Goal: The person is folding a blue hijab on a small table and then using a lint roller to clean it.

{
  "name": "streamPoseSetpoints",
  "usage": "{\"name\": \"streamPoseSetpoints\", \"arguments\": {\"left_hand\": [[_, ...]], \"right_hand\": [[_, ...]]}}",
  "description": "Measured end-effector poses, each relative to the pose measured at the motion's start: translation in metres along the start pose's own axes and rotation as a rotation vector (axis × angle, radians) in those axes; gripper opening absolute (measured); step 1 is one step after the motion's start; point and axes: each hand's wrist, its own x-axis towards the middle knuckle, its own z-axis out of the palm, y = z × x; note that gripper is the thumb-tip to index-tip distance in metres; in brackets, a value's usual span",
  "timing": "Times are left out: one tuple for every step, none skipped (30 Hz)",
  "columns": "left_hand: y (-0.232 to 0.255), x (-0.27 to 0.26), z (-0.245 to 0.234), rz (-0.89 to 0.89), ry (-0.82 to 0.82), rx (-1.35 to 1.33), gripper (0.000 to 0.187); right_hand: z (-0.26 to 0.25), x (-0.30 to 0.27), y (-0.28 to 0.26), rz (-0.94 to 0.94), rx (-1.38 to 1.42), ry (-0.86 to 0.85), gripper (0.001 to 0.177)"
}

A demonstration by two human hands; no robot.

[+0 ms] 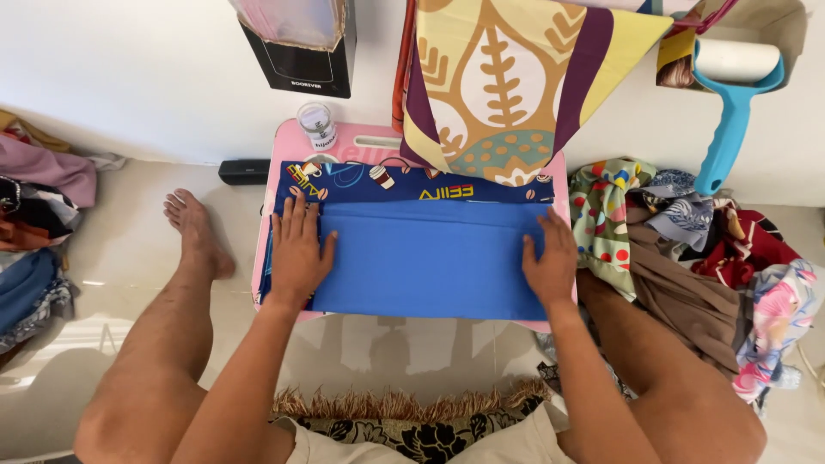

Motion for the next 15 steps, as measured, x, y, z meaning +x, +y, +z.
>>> {"name": "streamPoseSetpoints", "arguments": {"left_hand": [[-0.005, 0.005, -0.004, 0.039, 0.057, 0.004, 0.056], [-0.010, 0.013, -0.002, 0.040, 0.053, 0.006, 0.056], [-0.015, 0.022, 0.001, 0.104, 0.053, 0.035, 0.057], [-0.020, 0.031, 0.003, 0.168, 0.053, 0.063, 0.059], [-0.026, 0.037, 0.012, 0.167, 0.057, 0.064, 0.059], [-0.033, 0.044, 0.020, 0.197, 0.024, 0.099, 0.061], [-0.039, 0.051, 0.028, 0.226, -0.009, 0.133, 0.064], [-0.042, 0.057, 0.032, 0.224, -0.004, 0.134, 0.064], [-0.045, 0.060, 0.036, 0.244, -0.023, 0.161, 0.063], [-0.047, 0.064, 0.041, 0.263, -0.041, 0.188, 0.063], [-0.042, 0.066, 0.035, 0.262, -0.043, 0.187, 0.063], [-0.038, 0.069, 0.029, 0.275, -0.029, 0.185, 0.061], [-0.033, 0.071, 0.023, 0.288, -0.018, 0.185, 0.059], [-0.030, 0.073, 0.023, 0.288, -0.023, 0.184, 0.059], [-0.027, 0.076, 0.023, 0.317, -0.007, 0.177, 0.062]], "right_hand": [[-0.005, 0.009, 0.000, -0.064, -0.026, 0.070, 0.038], [-0.005, 0.021, 0.003, -0.060, -0.024, 0.067, 0.038], [-0.004, 0.034, 0.007, -0.121, -0.082, 0.039, 0.042], [-0.003, 0.047, 0.011, -0.181, -0.141, 0.010, 0.045], [0.004, 0.054, 0.020, -0.184, -0.140, 0.014, 0.045], [0.010, 0.062, 0.028, -0.228, -0.257, -0.047, 0.049], [0.017, 0.071, 0.037, -0.272, -0.375, -0.108, 0.053], [0.024, 0.077, 0.045, -0.275, -0.376, -0.104, 0.053], [0.031, 0.079, 0.053, -0.319, -0.437, -0.106, 0.049], [0.038, 0.082, 0.062, -0.363, -0.499, -0.108, 0.044], [0.036, 0.085, 0.061, -0.363, -0.499, -0.110, 0.044], [0.034, 0.088, 0.060, -0.395, -0.492, -0.092, 0.035], [0.032, 0.089, 0.059, -0.425, -0.483, -0.075, 0.028], [0.032, 0.091, 0.063, -0.424, -0.482, -0.079, 0.028], [0.032, 0.095, 0.067, -0.393, -0.431, -0.084, 0.024]]}}
